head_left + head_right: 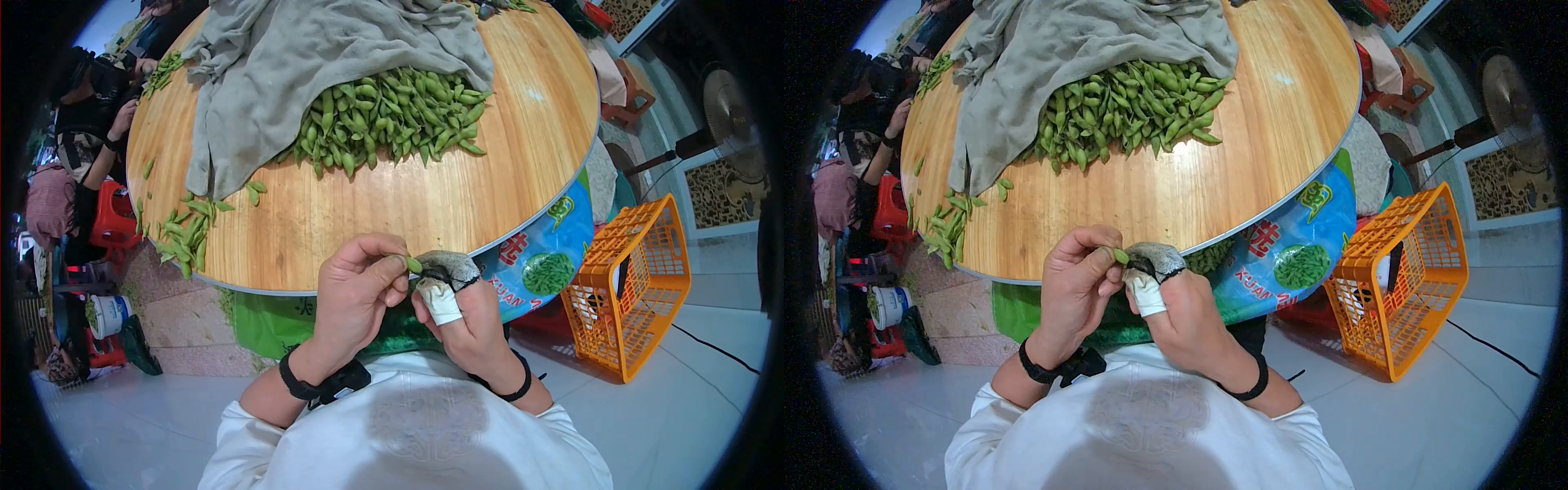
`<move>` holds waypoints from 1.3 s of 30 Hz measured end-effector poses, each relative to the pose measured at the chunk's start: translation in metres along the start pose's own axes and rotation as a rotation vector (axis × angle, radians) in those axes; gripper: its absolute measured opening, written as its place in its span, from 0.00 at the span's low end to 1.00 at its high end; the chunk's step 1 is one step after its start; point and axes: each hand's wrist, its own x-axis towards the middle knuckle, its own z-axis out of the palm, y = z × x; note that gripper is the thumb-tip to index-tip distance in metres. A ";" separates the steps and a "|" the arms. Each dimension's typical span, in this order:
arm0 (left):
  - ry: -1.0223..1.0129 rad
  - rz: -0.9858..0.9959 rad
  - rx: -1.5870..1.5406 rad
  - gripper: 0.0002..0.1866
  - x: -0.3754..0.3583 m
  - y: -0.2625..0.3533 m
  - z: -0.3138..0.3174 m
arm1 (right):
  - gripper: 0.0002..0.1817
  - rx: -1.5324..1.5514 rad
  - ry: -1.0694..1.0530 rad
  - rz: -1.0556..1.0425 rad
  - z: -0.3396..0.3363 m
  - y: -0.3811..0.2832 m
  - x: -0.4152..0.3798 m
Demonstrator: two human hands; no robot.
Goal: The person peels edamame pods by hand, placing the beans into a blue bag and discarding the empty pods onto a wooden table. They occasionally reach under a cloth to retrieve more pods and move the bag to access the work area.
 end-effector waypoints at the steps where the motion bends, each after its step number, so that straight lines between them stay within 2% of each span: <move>1: 0.003 0.006 0.000 0.04 0.000 0.000 0.001 | 0.11 -0.021 -0.010 -0.011 0.000 -0.001 0.000; 8: -0.015 0.024 -0.005 0.04 0.000 -0.002 -0.001 | 0.10 -0.026 0.014 -0.016 0.001 0.006 0.000; 10: -0.018 0.030 -0.001 0.04 0.000 -0.003 0.000 | 0.10 0.085 0.004 0.025 0.000 0.008 0.000; 15: -0.039 0.070 0.071 0.05 0.001 -0.003 -0.003 | 0.07 0.144 0.024 0.148 0.000 0.001 0.001; 17: -0.151 0.298 0.325 0.07 0.003 -0.003 -0.008 | 0.07 0.206 0.024 0.175 -0.002 0.002 0.000; 18: -0.152 0.297 0.325 0.07 0.001 0.000 -0.008 | 0.07 0.316 -0.003 0.254 -0.004 0.000 0.000; 20: -0.224 0.662 0.980 0.09 -0.003 0.008 -0.006 | 0.07 0.426 -0.029 0.333 -0.007 -0.001 -0.001; 21: -0.224 0.660 0.979 0.09 -0.002 0.009 -0.007 | 0.07 0.453 -0.041 0.357 -0.008 -0.001 -0.001; 23: -0.336 0.856 1.136 0.12 0.000 0.011 -0.008 | 0.07 0.478 -0.052 0.385 -0.009 -0.001 -0.002; 27: -0.443 0.952 1.265 0.13 0.003 0.021 -0.006 | 0.06 0.552 -0.096 0.449 -0.014 0.000 -0.002; 29: -0.558 1.022 1.278 0.12 0.004 0.025 -0.006 | 0.06 0.554 -0.136 0.457 -0.019 -0.001 -0.002; 30: -0.559 1.020 1.280 0.12 0.002 0.026 -0.008 | 0.07 0.598 -0.182 0.471 -0.023 -0.003 -0.003; 32: -0.410 0.490 0.973 0.08 -0.002 0.027 -0.010 | 0.07 0.642 -0.230 0.485 -0.024 -0.002 -0.004; 33: -0.410 0.492 0.974 0.08 -0.003 0.024 -0.010 | 0.07 0.419 -0.226 0.347 -0.023 0.000 -0.006; 34: -0.348 0.355 0.730 0.07 -0.003 0.019 -0.009 | 0.06 0.196 -0.219 0.207 -0.022 0.001 -0.007; 35: -0.284 0.217 0.484 0.06 -0.003 0.015 -0.008 | 0.06 0.195 -0.218 0.207 -0.022 0.000 -0.006; 37: -0.253 0.196 0.438 0.05 -0.004 0.013 -0.004 | 0.09 -0.109 -0.204 0.048 -0.021 -0.003 -0.006; 39: -0.221 0.174 0.395 0.05 -0.005 0.010 -0.001 | 0.11 -0.183 -0.161 -0.018 -0.018 -0.001 -0.007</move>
